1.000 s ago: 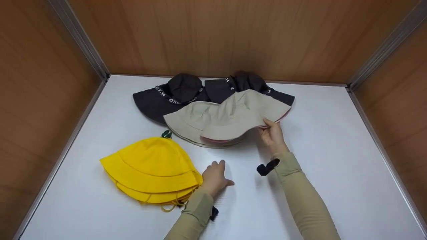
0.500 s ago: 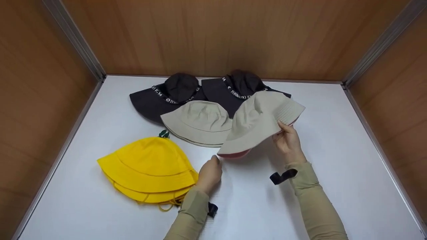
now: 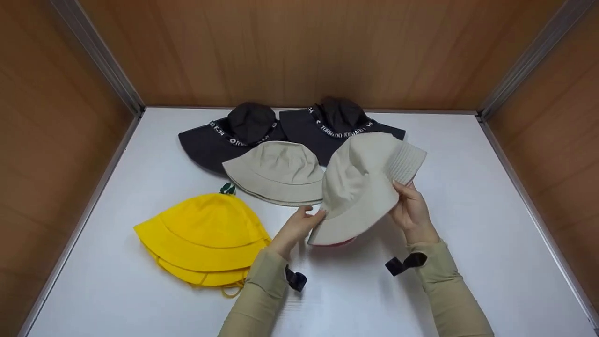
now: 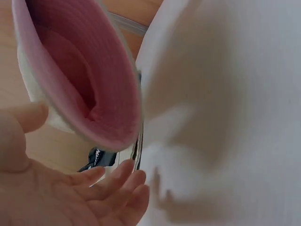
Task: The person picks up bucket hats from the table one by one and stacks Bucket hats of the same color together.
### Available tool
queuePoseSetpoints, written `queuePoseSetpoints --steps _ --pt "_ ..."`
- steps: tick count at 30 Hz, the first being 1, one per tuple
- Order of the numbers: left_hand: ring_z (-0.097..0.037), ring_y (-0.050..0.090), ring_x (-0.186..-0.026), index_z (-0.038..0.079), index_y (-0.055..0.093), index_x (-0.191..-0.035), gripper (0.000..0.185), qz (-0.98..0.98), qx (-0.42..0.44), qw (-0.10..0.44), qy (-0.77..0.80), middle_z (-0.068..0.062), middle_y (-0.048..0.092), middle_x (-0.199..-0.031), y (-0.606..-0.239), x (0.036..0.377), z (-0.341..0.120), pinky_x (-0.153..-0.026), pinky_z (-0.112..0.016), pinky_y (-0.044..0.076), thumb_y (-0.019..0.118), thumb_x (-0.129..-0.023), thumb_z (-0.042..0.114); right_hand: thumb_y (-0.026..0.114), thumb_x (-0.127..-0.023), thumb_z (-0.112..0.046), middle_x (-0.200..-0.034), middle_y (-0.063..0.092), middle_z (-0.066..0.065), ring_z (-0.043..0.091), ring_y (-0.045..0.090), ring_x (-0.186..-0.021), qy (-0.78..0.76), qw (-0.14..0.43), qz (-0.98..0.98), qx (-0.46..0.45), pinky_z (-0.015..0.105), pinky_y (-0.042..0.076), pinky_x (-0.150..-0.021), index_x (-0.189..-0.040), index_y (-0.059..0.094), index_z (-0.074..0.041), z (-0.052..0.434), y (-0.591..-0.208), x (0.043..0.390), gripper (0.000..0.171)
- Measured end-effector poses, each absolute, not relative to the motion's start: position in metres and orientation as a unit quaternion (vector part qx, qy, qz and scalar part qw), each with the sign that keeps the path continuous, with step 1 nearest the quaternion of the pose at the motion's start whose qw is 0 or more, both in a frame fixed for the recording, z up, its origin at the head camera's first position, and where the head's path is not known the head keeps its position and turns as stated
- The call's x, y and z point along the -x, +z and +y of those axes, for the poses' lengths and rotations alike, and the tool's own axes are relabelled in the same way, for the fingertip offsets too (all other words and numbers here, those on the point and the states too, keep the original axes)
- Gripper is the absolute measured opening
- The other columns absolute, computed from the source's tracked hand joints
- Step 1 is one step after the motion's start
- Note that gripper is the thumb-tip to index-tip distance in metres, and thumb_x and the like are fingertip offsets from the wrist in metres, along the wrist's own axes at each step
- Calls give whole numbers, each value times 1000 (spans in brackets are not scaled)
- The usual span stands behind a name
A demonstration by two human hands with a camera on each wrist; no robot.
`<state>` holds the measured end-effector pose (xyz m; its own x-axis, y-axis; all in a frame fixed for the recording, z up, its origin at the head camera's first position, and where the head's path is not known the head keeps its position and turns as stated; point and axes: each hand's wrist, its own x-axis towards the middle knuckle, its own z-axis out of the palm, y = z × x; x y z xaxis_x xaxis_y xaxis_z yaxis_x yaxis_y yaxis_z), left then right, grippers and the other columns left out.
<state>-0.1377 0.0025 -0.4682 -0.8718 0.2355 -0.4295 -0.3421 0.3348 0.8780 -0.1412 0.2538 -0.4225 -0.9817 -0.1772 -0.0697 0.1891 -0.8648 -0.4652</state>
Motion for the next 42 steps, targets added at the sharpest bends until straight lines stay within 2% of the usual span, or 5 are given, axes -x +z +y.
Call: queuePoseSetpoints --steps 8,23,31,36,42 --pt "-12 56 -85 -3 51 -120 44 674 6 306 672 -4 59 -100 -471 137 4 -80 -28 49 59 -92 31 35 -98 4 -127 47 9 26 62 -107 -965 115 232 45 31 54 -86 -140 23 -23 260 -424 128 51" --pt "-13 61 -73 4 43 -133 59 717 -24 180 673 -15 66 -98 -465 134 2 -68 -26 50 72 -84 21 30 -101 1 -127 52 5 22 62 -109 -944 116 307 -11 29 50 -91 -146 7 -27 295 -460 119 58" --pt "-16 63 -83 7 41 -138 62 700 -108 132 693 -19 65 -104 -452 129 -2 -74 -31 53 71 -83 12 28 -102 -1 -115 62 5 17 66 -101 -907 152 388 -66 26 53 -85 -128 41 -13 310 -486 113 32" --pt "-18 64 -86 4 42 -137 63 695 -146 114 695 -23 65 -107 -438 123 -5 -77 -31 53 72 -82 7 27 -103 -4 -105 67 6 16 67 -95 -883 168 435 -53 28 55 -81 -116 55 -12 319 -497 112 31" --pt "-24 63 -92 -1 42 -136 62 691 -207 103 685 -26 63 -112 -412 120 -8 -79 -30 52 71 -81 3 43 -99 -3 -88 68 -2 12 66 -88 -807 100 569 -120 27 53 -85 -105 57 -15 325 -498 117 19"
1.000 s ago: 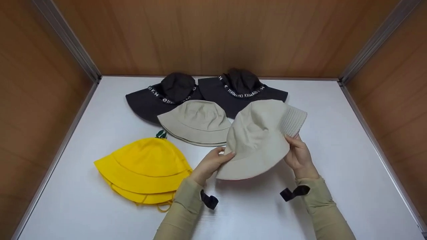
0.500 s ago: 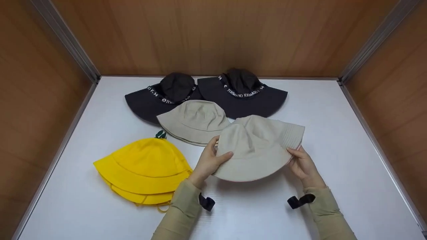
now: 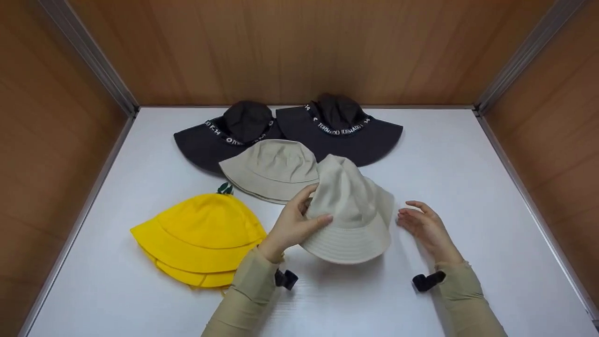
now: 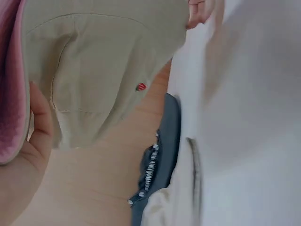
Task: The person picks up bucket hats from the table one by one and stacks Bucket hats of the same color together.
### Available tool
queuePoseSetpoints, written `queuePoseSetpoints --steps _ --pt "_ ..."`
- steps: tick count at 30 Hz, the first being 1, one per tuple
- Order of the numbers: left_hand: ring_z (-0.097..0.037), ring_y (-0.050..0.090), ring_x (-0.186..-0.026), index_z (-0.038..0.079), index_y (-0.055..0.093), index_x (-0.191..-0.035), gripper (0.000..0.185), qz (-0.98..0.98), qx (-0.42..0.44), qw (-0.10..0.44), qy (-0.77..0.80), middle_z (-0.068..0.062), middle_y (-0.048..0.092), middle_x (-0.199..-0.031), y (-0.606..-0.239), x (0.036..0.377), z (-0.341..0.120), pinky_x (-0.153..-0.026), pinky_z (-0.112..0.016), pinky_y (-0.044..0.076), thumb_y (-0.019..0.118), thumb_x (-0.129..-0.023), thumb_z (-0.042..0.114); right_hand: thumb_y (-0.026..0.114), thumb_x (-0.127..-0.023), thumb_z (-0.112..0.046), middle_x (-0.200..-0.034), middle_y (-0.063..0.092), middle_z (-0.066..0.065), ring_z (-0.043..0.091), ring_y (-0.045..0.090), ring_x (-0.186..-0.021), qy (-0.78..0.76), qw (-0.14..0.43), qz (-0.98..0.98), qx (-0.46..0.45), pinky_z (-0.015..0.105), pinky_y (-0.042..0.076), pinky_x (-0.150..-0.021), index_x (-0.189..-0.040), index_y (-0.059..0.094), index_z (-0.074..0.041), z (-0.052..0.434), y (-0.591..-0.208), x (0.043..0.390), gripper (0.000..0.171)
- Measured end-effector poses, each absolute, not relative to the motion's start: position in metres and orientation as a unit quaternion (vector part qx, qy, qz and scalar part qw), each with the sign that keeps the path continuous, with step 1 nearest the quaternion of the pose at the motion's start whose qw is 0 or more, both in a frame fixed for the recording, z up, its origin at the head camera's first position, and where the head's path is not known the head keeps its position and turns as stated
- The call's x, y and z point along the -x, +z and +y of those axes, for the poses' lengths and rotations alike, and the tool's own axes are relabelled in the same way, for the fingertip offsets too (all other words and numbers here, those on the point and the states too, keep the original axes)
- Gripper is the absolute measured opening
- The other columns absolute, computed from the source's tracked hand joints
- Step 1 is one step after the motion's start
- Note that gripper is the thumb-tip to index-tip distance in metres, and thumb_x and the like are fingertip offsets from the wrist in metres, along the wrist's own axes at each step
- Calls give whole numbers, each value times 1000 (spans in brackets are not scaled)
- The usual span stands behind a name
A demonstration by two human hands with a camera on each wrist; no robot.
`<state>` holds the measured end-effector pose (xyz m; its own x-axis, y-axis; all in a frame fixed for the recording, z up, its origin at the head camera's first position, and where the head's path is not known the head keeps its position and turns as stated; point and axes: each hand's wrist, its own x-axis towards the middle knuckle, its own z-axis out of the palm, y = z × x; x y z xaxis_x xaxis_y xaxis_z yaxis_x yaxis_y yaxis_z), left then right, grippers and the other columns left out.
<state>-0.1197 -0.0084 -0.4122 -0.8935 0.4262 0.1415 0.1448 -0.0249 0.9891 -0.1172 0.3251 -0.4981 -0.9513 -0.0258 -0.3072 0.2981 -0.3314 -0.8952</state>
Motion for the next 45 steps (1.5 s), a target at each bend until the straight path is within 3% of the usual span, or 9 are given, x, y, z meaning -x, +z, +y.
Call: queuePoseSetpoints --steps 4,9,16,20,23,30,36,40,45 --pt "-28 63 -94 -4 44 -134 59 690 -275 95 663 -26 62 -113 -392 119 -10 -82 -30 52 71 -81 0 50 -96 -4 -93 65 -3 13 62 -98 -769 88 626 -91 25 49 -91 -109 56 -9 322 -492 123 15" --pt "-25 62 -92 -7 46 -130 56 686 -330 89 643 -27 62 -110 -375 108 -11 -82 -30 52 71 -80 -1 47 -98 -8 -111 60 -4 11 56 -111 -727 150 669 36 26 45 -98 -125 45 1 309 -486 132 29" --pt "-22 61 -89 -10 46 -129 58 670 -379 97 631 -27 62 -112 -368 99 -11 -82 -30 51 72 -78 -4 41 -101 -20 -134 47 -16 -3 40 -125 -673 273 666 169 25 25 -109 -141 41 -13 294 -482 140 40" --pt "-21 61 -88 -8 46 -131 59 674 -370 116 629 -27 63 -110 -369 101 -15 -81 -29 51 72 -78 -1 42 -101 -22 -131 49 -21 -6 42 -122 -668 315 651 178 18 29 -104 -134 49 -25 295 -484 140 34" --pt "-20 61 -88 -5 47 -132 58 687 -349 127 624 -25 64 -110 -373 108 -21 -80 -29 51 72 -80 1 45 -100 -19 -122 57 -19 -2 49 -115 -674 309 648 172 16 36 -98 -121 57 -31 299 -485 138 27" --pt "-21 62 -91 5 46 -137 59 731 -283 160 600 -20 64 -112 -389 123 -32 -81 -32 52 71 -83 7 49 -97 -9 -106 61 -14 2 55 -98 -656 269 694 122 19 44 -86 -110 61 -27 313 -479 135 25" --pt "-25 63 -101 13 40 -141 60 807 -241 192 504 -17 63 -117 -404 133 -28 -86 -39 52 67 -87 12 59 -93 -16 -89 60 -9 6 51 -81 -570 199 796 43 21 40 -75 -108 61 -8 337 -462 127 16" --pt "-26 63 -101 11 42 -139 57 852 -217 205 430 -17 63 -117 -420 140 -24 -85 -41 52 67 -87 11 60 -93 -19 -92 64 -4 8 54 -83 -510 213 833 28 24 40 -79 -111 56 6 345 -457 124 31" --pt "-27 61 -100 6 41 -139 58 877 -191 223 380 -18 64 -114 -436 143 -17 -87 -42 51 66 -87 9 59 -93 -18 -89 66 2 12 55 -78 -459 232 857 21 27 41 -74 -109 57 6 348 -458 123 29"
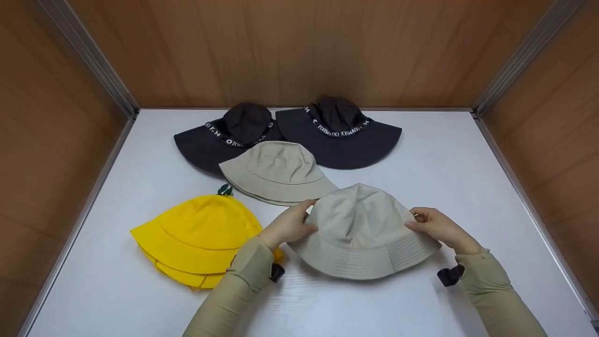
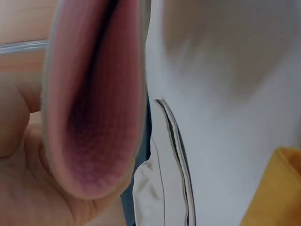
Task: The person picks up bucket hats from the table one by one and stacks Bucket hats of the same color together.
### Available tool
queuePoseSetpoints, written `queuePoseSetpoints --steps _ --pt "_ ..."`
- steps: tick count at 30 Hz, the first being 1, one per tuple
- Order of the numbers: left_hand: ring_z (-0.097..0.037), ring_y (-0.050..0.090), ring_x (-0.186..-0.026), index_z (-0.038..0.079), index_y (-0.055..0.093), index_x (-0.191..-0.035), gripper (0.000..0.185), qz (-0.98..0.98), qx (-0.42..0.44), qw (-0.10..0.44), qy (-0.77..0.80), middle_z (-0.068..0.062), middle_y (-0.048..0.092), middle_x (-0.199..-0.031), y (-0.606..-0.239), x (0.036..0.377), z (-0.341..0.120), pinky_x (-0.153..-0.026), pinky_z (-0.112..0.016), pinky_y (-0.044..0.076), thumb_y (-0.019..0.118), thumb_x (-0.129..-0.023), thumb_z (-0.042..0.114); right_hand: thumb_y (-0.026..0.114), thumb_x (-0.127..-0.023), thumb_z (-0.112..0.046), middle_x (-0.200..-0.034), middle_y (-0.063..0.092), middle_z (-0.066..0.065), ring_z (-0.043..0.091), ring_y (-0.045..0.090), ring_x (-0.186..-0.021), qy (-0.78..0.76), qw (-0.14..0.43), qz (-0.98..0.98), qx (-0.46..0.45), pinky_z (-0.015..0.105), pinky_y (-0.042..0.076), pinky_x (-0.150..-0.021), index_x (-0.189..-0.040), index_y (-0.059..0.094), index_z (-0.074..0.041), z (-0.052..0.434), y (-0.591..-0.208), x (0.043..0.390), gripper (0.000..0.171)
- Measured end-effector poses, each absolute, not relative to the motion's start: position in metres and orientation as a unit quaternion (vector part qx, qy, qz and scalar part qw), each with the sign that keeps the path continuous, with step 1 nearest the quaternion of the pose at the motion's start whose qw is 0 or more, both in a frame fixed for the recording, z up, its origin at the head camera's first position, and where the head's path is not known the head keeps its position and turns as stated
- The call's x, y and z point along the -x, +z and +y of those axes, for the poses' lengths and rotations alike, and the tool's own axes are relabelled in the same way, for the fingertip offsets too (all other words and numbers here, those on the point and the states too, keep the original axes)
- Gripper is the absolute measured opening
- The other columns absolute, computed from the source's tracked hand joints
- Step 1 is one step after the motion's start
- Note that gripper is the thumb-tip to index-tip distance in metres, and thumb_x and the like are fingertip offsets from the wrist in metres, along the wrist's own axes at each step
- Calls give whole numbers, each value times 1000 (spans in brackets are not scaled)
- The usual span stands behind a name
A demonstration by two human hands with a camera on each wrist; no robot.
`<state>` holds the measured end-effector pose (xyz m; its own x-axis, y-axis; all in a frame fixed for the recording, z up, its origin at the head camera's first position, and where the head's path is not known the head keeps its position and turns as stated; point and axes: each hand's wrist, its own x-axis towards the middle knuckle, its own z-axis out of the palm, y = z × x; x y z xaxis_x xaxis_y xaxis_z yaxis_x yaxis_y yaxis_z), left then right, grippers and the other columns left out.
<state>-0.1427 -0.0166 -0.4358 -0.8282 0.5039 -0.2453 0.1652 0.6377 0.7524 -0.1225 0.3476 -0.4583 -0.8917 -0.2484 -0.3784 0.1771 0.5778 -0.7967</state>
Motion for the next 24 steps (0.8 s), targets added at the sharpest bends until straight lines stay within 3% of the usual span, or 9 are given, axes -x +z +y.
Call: queuePoseSetpoints --steps 7,13,24 --pt "-32 58 -112 2 36 -141 63 900 -173 241 318 -22 60 -123 -450 139 -4 -97 -44 46 66 -85 6 61 -91 -16 -74 54 0 16 48 -70 -411 238 880 10 30 37 -66 -100 59 2 347 -467 122 20" --pt "-32 58 -115 0 37 -141 65 920 -144 236 278 -21 59 -126 -455 137 1 -100 -43 44 66 -83 3 61 -91 -17 -77 49 2 18 44 -73 -363 248 898 21 30 35 -64 -97 58 0 341 -466 123 19" --pt "-34 60 -111 -3 39 -140 61 940 -130 237 211 -21 59 -125 -460 135 7 -95 -44 48 62 -84 1 62 -90 -21 -88 58 9 20 50 -79 -317 274 907 36 35 43 -70 -98 59 1 338 -471 120 24"
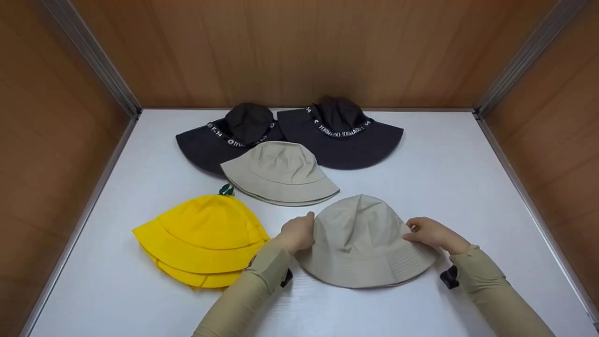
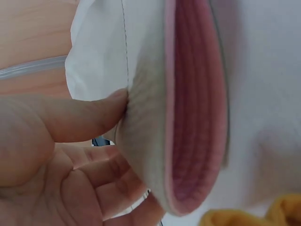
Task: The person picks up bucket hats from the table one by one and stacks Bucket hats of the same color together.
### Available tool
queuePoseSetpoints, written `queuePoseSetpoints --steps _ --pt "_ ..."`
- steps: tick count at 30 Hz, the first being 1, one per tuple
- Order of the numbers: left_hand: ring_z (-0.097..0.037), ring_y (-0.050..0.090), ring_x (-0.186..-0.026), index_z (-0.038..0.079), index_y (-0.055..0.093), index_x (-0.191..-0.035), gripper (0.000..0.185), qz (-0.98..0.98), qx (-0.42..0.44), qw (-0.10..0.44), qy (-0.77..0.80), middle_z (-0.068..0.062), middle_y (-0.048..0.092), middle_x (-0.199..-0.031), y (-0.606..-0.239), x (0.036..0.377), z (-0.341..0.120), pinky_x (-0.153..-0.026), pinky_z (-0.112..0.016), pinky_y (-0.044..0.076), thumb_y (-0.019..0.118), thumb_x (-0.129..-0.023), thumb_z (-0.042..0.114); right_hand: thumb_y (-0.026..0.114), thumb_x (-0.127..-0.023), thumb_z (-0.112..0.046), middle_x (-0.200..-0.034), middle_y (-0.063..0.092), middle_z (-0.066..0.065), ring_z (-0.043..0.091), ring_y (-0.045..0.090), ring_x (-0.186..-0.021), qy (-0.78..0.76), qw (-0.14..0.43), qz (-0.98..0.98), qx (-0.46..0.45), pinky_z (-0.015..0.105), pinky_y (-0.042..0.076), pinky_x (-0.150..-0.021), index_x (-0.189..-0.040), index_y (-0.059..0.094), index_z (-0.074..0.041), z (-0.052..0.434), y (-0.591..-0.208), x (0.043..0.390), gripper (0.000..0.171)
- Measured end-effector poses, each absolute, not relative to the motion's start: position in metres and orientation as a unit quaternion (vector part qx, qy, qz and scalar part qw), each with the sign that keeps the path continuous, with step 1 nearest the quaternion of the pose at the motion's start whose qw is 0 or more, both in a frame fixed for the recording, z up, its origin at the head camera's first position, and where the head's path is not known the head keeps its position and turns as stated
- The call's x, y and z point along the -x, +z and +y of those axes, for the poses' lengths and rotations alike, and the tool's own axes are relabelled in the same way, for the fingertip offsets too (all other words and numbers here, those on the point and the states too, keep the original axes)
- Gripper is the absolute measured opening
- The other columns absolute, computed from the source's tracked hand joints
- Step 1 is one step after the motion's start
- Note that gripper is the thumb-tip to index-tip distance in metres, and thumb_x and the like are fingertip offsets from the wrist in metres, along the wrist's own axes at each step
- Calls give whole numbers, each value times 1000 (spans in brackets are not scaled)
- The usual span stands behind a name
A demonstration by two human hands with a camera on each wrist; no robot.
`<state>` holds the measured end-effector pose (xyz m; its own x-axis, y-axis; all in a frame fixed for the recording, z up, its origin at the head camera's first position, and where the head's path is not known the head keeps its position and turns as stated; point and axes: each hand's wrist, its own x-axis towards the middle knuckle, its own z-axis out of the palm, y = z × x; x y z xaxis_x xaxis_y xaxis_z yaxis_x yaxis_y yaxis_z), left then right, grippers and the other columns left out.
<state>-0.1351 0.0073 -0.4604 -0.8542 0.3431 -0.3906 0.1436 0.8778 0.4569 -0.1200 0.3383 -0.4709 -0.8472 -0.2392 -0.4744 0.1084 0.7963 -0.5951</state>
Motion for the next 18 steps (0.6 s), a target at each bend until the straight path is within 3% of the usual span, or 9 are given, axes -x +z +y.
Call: queuePoseSetpoints --steps 12,18 --pt "-31 63 -97 -2 51 -127 45 952 -140 215 167 -18 65 -106 -467 129 14 -81 -42 54 65 -85 5 65 -88 -19 -81 54 7 19 49 -74 -295 261 919 33 33 42 -64 -91 58 1 337 -470 118 21" --pt "-32 61 -105 -1 47 -134 50 951 -136 220 169 -19 63 -114 -468 129 13 -86 -43 52 64 -87 6 66 -87 -17 -76 53 5 18 48 -70 -283 247 926 29 31 41 -60 -87 58 1 333 -471 117 20"
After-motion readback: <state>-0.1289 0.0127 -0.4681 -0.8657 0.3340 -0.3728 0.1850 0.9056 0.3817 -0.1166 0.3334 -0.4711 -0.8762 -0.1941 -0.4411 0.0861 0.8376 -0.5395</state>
